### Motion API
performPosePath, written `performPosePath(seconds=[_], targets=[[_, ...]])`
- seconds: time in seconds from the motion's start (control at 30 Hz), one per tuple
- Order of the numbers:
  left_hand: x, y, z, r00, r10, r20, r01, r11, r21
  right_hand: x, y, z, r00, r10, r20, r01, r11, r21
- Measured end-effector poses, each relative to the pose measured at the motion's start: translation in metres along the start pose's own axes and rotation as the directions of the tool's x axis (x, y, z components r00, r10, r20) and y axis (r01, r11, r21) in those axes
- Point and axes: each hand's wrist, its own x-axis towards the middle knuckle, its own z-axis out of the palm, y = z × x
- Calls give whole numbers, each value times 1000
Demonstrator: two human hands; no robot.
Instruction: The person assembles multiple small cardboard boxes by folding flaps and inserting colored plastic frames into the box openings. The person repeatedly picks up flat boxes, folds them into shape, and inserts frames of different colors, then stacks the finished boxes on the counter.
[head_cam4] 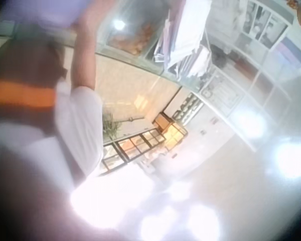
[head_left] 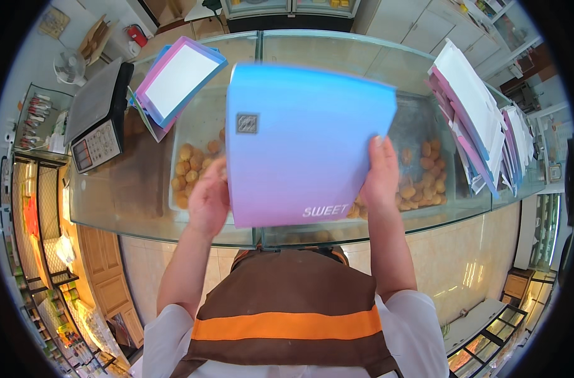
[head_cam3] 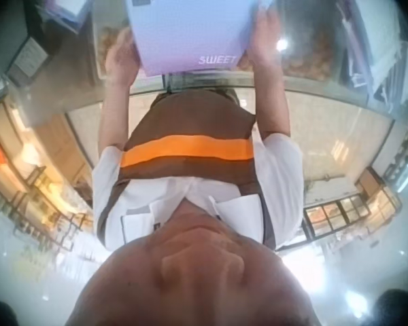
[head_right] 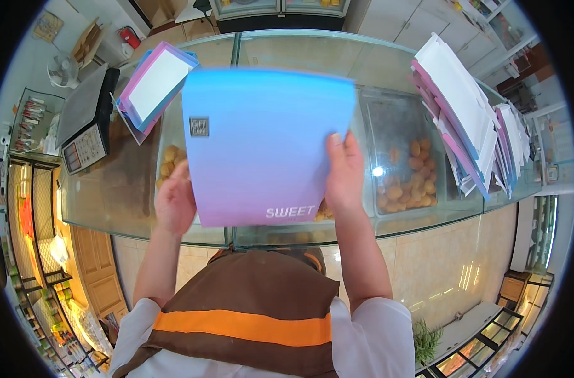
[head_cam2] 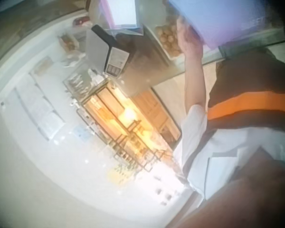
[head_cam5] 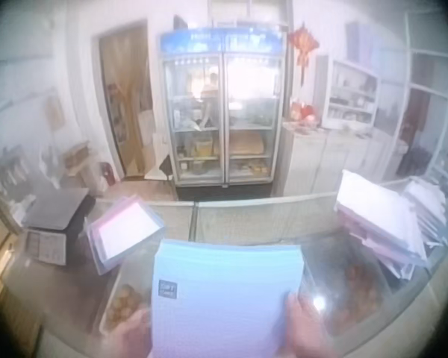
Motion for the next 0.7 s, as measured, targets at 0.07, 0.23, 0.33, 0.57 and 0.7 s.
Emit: performPosePath(seconds=[0.07, 0.23, 0.33, 0.57, 0.7], targets=[[9, 20, -12, 986, 143, 88, -157, 971, 178, -12, 12, 5, 994, 22, 108, -9, 992, -124], [5, 41, 24, 948, 317, -33, -240, 777, 583, -32, 12, 24, 983, -33, 179, 67, 980, -189], [0, 23, 27, 917, 391, -83, -242, 708, 663, -34, 3, 20, 981, -8, 194, 47, 979, -199], [-3, -3, 35, 810, 552, -196, -399, 765, 506, -46, 2, 42, 972, -219, -79, 190, 943, -274], [-7, -1, 47, 739, 641, -209, -440, 694, 570, -47, 3, 34, 967, -240, -87, 204, 932, -298]])
